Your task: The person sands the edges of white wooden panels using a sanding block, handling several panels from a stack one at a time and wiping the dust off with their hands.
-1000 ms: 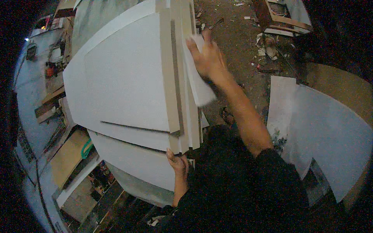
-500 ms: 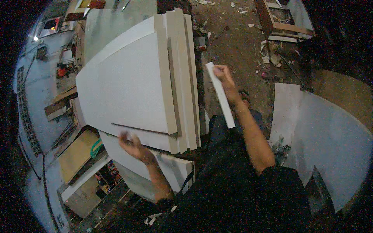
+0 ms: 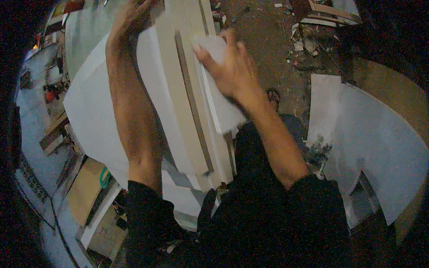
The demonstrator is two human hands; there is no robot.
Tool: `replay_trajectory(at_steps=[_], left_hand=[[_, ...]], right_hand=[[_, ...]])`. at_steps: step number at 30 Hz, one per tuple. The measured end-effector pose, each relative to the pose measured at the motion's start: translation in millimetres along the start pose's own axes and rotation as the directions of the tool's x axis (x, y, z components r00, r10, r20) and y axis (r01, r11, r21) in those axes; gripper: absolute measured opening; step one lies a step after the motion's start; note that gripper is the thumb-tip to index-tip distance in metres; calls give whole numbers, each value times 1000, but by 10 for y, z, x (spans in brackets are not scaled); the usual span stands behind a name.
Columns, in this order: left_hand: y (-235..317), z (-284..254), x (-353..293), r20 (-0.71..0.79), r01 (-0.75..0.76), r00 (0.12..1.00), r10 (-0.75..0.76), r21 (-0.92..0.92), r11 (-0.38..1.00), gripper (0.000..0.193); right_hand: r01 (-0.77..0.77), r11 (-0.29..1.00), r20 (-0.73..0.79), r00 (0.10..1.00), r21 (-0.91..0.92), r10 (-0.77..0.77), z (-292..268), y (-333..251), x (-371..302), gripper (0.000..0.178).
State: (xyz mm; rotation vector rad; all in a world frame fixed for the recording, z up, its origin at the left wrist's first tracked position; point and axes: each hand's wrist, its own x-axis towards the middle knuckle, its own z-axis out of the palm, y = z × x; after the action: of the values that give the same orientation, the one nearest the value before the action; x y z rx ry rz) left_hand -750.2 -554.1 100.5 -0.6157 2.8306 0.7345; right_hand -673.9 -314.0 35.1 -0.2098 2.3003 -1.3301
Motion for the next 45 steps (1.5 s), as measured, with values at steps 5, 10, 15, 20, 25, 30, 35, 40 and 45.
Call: replay_trajectory(at_steps=[5,10,15,20,25,30,35,40,45], left_hand=[[-308,39,111,24,-80,997,79,79,994,44],[-455,119,222,12,-325,946,325,56,944,44],[-171,11,45,85,77,993,-82,52,996,44],[-298,358,541,97,-346,937,335,127,930,49],[-85,-21,-77,34,158,987,-158,-4,987,49],[-128,37,109,52,-16,998,19,-57,998,42],[-290,64,131,20,-25,999,29,-174,984,44],[-415,164,98,7,-22,1000,24,-217,976,44],[-359,69,147,56,-75,995,80,-89,993,46]], right_hand=[[52,998,78,996,-26,-50,146,452,-765,83],[-13,999,104,994,-35,16,69,2,-91,85],[65,996,166,985,-64,-54,88,249,-647,77],[0,997,-16,1000,-78,-1,39,175,145,85],[109,993,183,978,-52,-97,57,272,-575,81],[46,998,62,997,-41,-44,11,-73,435,77],[56,977,-8,998,205,-56,52,53,483,62],[-68,976,6,998,209,68,51,181,70,56],[38,990,-112,993,133,-23,68,-104,722,54]])
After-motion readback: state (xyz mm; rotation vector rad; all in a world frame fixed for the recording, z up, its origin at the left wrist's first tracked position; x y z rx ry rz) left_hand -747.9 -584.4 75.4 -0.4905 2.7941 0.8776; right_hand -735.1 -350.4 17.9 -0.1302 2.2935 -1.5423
